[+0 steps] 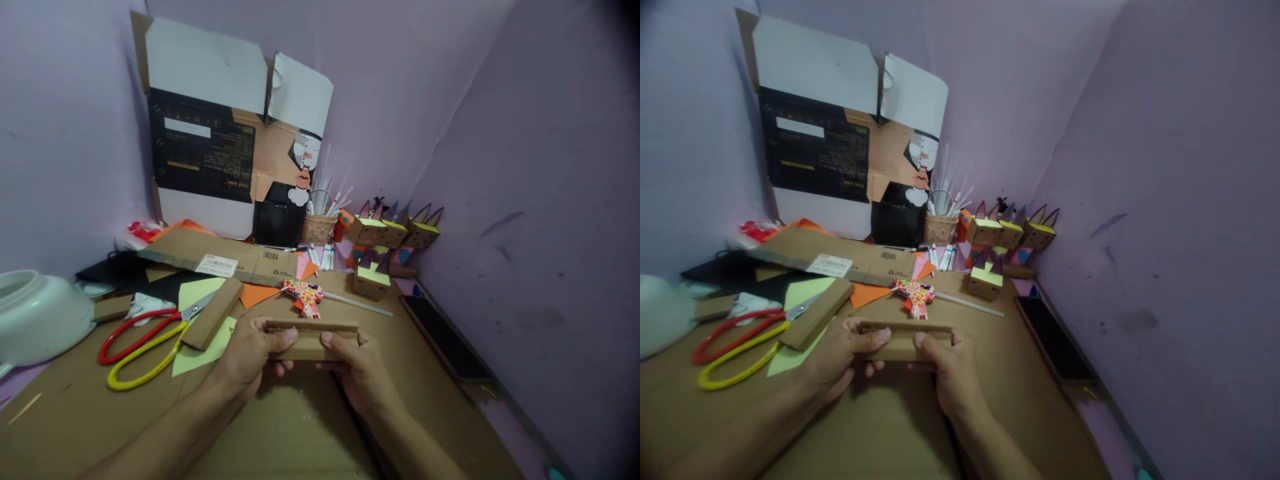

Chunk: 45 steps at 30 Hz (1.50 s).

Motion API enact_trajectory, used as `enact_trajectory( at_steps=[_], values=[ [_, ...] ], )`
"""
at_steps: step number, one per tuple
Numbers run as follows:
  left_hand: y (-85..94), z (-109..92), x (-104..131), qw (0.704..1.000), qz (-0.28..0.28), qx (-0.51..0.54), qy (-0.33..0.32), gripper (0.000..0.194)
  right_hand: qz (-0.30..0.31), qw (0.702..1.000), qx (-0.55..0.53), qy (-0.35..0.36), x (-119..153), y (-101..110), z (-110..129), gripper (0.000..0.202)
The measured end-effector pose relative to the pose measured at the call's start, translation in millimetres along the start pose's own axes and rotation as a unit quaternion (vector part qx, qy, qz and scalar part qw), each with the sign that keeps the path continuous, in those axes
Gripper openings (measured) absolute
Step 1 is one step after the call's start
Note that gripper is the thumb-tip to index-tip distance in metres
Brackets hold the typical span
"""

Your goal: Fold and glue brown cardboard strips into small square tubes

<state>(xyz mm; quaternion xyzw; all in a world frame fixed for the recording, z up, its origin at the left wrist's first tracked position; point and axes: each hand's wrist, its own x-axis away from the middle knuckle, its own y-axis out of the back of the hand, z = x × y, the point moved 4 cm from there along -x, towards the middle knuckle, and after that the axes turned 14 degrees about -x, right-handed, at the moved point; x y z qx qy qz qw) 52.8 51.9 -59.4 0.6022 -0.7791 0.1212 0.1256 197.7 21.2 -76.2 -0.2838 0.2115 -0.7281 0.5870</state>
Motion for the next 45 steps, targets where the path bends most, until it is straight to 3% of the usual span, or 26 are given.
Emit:
enact_trajectory(
  at_steps=[6,11,14,17,21,25,27,32,34,36,39,40,42,43,45],
  values=[
    [14.6,-4.8,-3.8,0.997,-0.072,-0.009,-0.022,0.025,-0.032,0.999,-0.004,0.002,-2.3,4.5,8.1,0.032],
    [46.7,-17.6,-11.5,0.982,-0.173,-0.016,-0.071,0.019,-0.070,0.998,-0.004,-0.007,-4.3,8.5,11.2,0.032],
    [58.7,-25.8,-8.6,0.968,-0.224,-0.026,-0.109,0.025,-0.055,0.997,0.019,-0.056,-3.0,7.1,5.8,0.031],
    [45.5,-29.3,-0.6,0.950,-0.197,-0.171,-0.170,0.037,-0.030,0.994,0.057,-0.087,0.7,3.8,-0.9,0.027],
    [12.1,-17.5,4.0,0.879,-0.079,-0.430,-0.191,0.030,-0.004,0.990,0.107,-0.095,5.7,0.1,-7.0,0.020],
    [6.1,-12.4,2.5,0.812,-0.044,-0.551,-0.187,0.048,0.018,0.992,0.108,-0.069,5.0,2.5,-6.0,0.020],
    [8.0,-14.7,2.2,0.806,-0.014,-0.559,-0.195,0.048,0.022,0.993,0.099,-0.056,2.9,5.0,-3.4,0.021],
    [17.2,-22.5,1.6,0.825,0.054,-0.531,-0.187,0.039,-0.001,0.995,0.083,-0.051,-1.0,7.5,4.0,0.024],
    [25.3,-25.5,0.3,0.818,0.050,-0.547,-0.169,0.037,-0.020,0.996,0.074,-0.048,-2.2,8.0,7.3,0.027],
    [35.4,-30.6,-0.9,0.793,0.020,-0.583,-0.175,0.035,-0.030,0.997,0.062,-0.045,-3.7,8.4,10.6,0.030],
    [53.1,-42.8,-1.2,0.755,-0.107,-0.614,-0.202,0.035,-0.045,0.997,0.042,-0.035,-5.6,9.5,15.5,0.032],
    [58.4,-45.8,-0.9,0.760,-0.153,-0.600,-0.197,0.038,-0.049,0.998,0.036,-0.034,-6.0,9.7,16.4,0.031],
    [63.1,-46.6,-0.6,0.808,-0.198,-0.529,-0.169,0.044,-0.047,0.998,0.028,-0.041,-5.9,9.1,16.2,0.031],
    [60.6,-44.1,-1.2,0.842,-0.182,-0.485,-0.153,0.044,-0.043,0.998,0.024,-0.047,-5.6,8.6,15.0,0.032],
    [46.1,-34.6,-2.7,0.902,-0.086,-0.404,-0.122,0.036,-0.026,0.998,0.021,-0.057,-4.3,7.1,11.0,0.032]
  ],
)
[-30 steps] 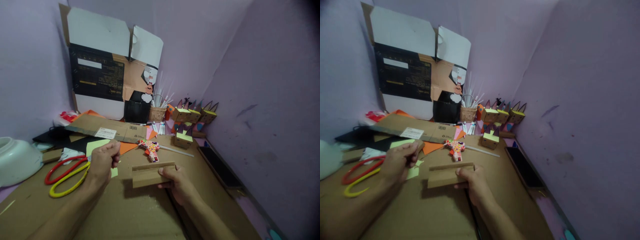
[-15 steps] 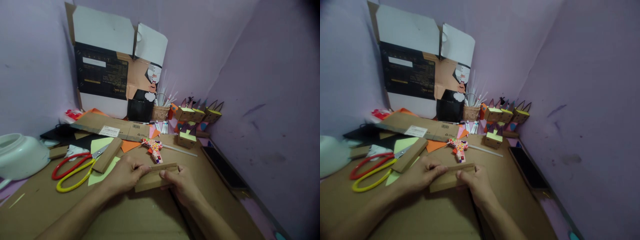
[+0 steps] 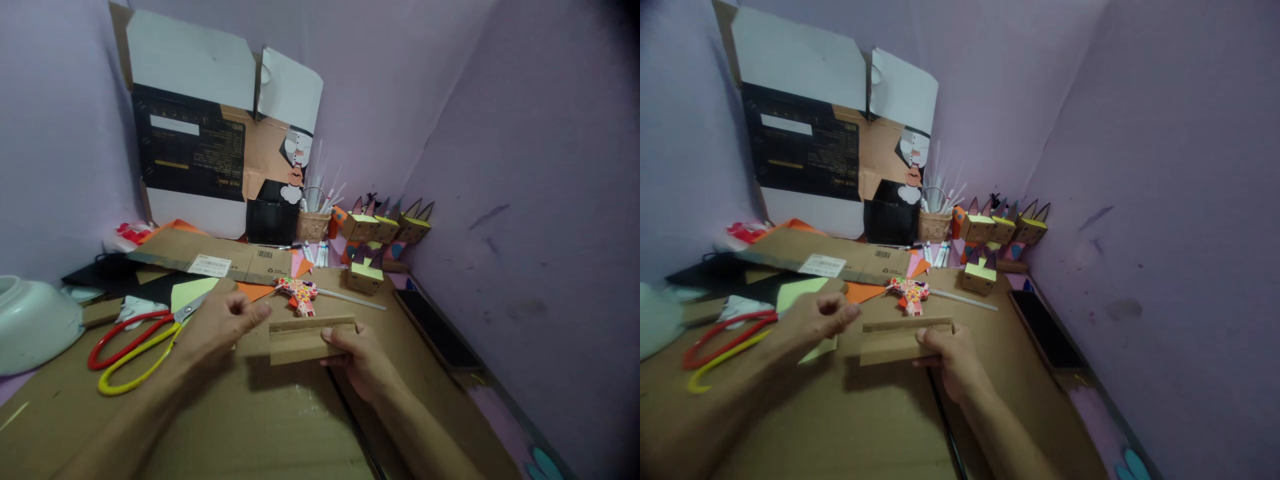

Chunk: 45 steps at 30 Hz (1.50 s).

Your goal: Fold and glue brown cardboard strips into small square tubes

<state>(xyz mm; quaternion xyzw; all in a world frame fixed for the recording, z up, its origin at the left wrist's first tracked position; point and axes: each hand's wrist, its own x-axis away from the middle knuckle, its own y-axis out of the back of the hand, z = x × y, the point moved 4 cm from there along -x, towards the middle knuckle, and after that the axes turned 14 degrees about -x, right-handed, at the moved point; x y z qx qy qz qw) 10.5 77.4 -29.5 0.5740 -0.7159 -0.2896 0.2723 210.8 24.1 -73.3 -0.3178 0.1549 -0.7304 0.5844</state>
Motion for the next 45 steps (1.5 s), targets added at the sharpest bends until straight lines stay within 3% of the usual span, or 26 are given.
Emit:
enact_trajectory(
  at_steps=[2,4,7,11,23,27,33,38,45],
  values=[
    [-20.9,-7.1,5.0,0.992,0.107,0.073,-0.009,0.029,0.023,1.000,0.009,-0.005,1.1,-1.6,-5.4,0.030],
    [-35.0,-10.5,9.7,0.984,0.140,0.113,0.005,0.027,0.044,0.999,0.022,-0.002,2.2,-2.8,-10.3,0.027],
    [-42.3,-8.6,12.4,0.983,0.121,0.137,0.034,0.030,0.062,0.998,0.024,-0.001,3.2,-4.3,-13.6,0.025],
    [-39.5,-4.0,10.4,0.984,0.124,0.127,0.033,0.029,0.075,0.997,0.015,-0.023,2.8,-6.5,-9.9,0.028],
    [-26.1,-0.7,5.7,0.991,0.100,0.082,0.034,0.026,-0.001,1.000,0.013,0.024,1.1,-0.5,2.4,0.015],
    [-31.6,0.3,5.7,0.988,0.114,0.098,0.044,0.026,0.038,0.999,-0.002,0.031,2.1,-6.0,0.6,0.016],
    [-41.7,-11.2,11.0,0.981,0.157,0.118,0.000,0.024,0.011,0.995,0.066,0.076,3.3,-4.8,-0.4,0.012],
    [-44.9,-18.1,14.0,0.990,0.135,0.022,-0.014,0.023,0.040,0.987,0.140,0.071,8.6,-10.7,-5.2,0.010],
    [-40.6,-18.6,14.9,0.985,0.163,0.064,0.002,0.022,0.063,0.996,0.034,0.046,5.1,-5.7,-9.8,0.012]
  ],
)
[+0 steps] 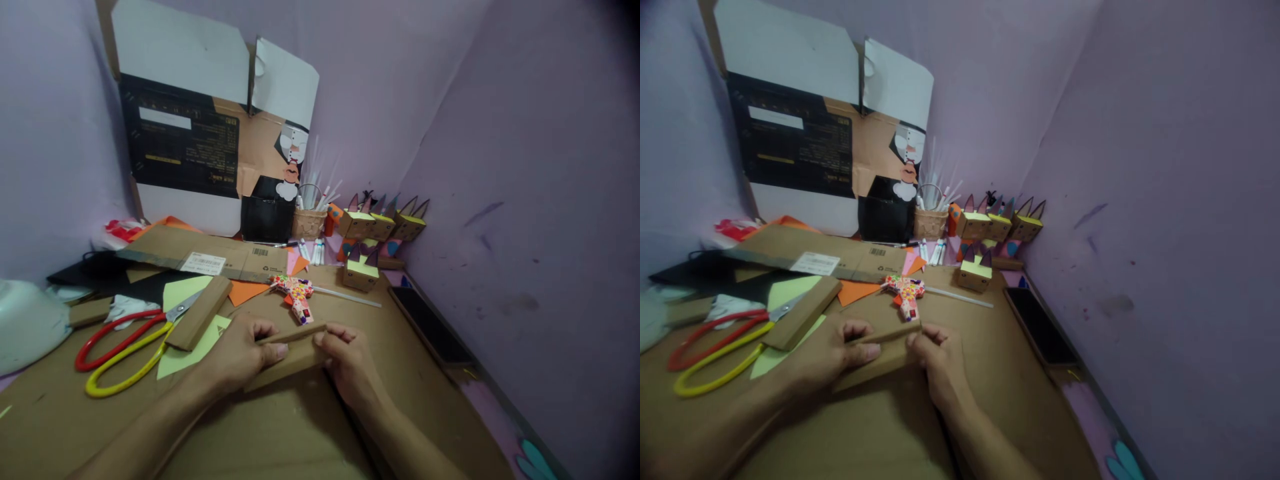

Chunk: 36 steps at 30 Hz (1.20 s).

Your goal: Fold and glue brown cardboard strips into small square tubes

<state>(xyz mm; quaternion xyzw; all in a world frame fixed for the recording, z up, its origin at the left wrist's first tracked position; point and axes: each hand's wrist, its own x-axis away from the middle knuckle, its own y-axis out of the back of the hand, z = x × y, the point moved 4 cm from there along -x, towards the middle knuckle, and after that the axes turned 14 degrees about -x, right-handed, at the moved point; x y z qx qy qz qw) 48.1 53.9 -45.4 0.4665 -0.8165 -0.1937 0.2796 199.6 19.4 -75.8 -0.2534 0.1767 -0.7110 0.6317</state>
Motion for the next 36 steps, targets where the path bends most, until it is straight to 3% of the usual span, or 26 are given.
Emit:
enact_trajectory(
  at_steps=[5,9,12,17,21,26,30,36],
  values=[
    [-0.1,13.2,-5.2,0.987,-0.043,0.149,0.043,0.031,-0.038,0.997,-0.055,0.027,-3.7,1.8,10.0,0.030],
    [-5.4,12.4,-7.2,0.982,-0.049,0.180,0.005,0.035,-0.003,0.998,-0.045,0.051,-3.8,-3.7,10.1,0.045],
    [-12.1,7.9,-4.6,0.975,-0.008,0.222,-0.008,0.040,0.016,0.997,-0.037,0.067,-4.1,-4.6,8.0,0.040],
    [-18.9,5.4,1.0,0.930,0.091,0.354,0.024,0.040,0.020,0.996,-0.033,0.077,-5.5,-3.5,8.6,0.036],
    [-17.5,3.8,3.5,0.929,0.135,0.344,-0.001,0.040,0.028,0.994,0.009,0.102,-4.1,-4.7,17.1,0.033],
    [-18.2,4.4,4.9,0.938,0.144,0.316,0.001,0.042,0.024,0.985,0.099,0.138,-3.0,-1.4,28.6,0.021],
    [-17.8,4.2,5.6,0.940,0.158,0.301,0.009,0.042,0.040,0.983,0.126,0.128,-3.9,1.1,29.6,0.010],
    [-16.4,4.3,9.7,0.933,0.218,0.287,-0.006,0.028,0.108,0.981,0.137,0.089,-0.5,-6.3,30.8,0.010]
  ],
)
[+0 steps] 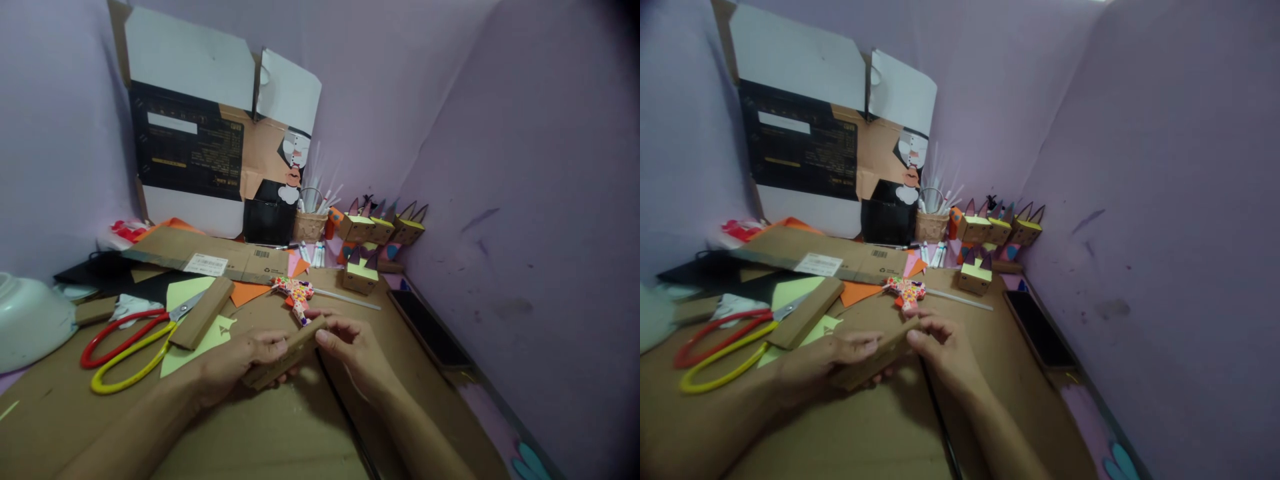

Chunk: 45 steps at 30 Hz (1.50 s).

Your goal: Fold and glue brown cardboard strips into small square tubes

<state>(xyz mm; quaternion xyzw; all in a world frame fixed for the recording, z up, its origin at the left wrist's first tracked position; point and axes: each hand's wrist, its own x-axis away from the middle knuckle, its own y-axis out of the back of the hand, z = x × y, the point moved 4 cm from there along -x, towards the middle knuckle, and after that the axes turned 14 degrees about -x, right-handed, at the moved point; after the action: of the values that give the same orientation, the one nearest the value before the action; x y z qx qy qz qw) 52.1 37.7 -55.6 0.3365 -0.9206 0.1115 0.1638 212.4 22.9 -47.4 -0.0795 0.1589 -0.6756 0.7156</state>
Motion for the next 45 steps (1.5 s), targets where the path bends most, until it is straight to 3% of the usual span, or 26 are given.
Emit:
enact_trajectory(
  at_steps=[6,10,14,19,25,30,38,42,45],
  values=[
    [-1.1,4.6,-1.1,0.999,0.018,0.000,0.028,0.035,0.011,1.000,-0.010,0.004,2.0,-2.3,-3.0,0.015],
    [-0.9,3.8,-2.5,1.000,-0.001,-0.008,0.011,0.041,0.008,0.999,0.020,0.046,2.3,-1.9,-1.3,0.019],
    [0.1,2.6,-1.8,1.000,-0.005,-0.013,-0.002,0.039,0.011,0.999,0.002,0.034,0.6,0.1,0.1,0.017],
    [4.8,-5.9,-1.8,0.997,-0.047,0.032,-0.054,0.031,-0.003,0.991,-0.133,0.024,-1.1,1.4,-6.5,0.051],
    [-2.3,-12.2,-3.6,0.983,-0.109,0.095,-0.109,0.031,-0.041,0.991,-0.110,-0.061,2.9,-5.5,-29.6,0.024],
    [-10.8,-4.6,-7.5,0.986,-0.110,0.082,-0.093,0.037,-0.051,0.988,-0.124,-0.074,4.0,-8.2,-33.7,0.025],
    [-4.8,1.0,-6.9,0.991,-0.107,0.024,-0.073,0.048,-0.043,0.988,-0.111,-0.097,5.1,-9.6,-32.7,0.035],
    [-1.6,-1.8,-6.7,0.990,-0.099,0.012,-0.104,0.047,-0.029,0.994,-0.081,-0.068,5.6,-10.6,-26.7,0.033],
    [1.8,-8.4,-4.6,0.980,-0.115,-0.069,-0.145,0.045,0.015,0.997,-0.070,-0.026,5.8,-14.3,-19.5,0.035]
  ],
)
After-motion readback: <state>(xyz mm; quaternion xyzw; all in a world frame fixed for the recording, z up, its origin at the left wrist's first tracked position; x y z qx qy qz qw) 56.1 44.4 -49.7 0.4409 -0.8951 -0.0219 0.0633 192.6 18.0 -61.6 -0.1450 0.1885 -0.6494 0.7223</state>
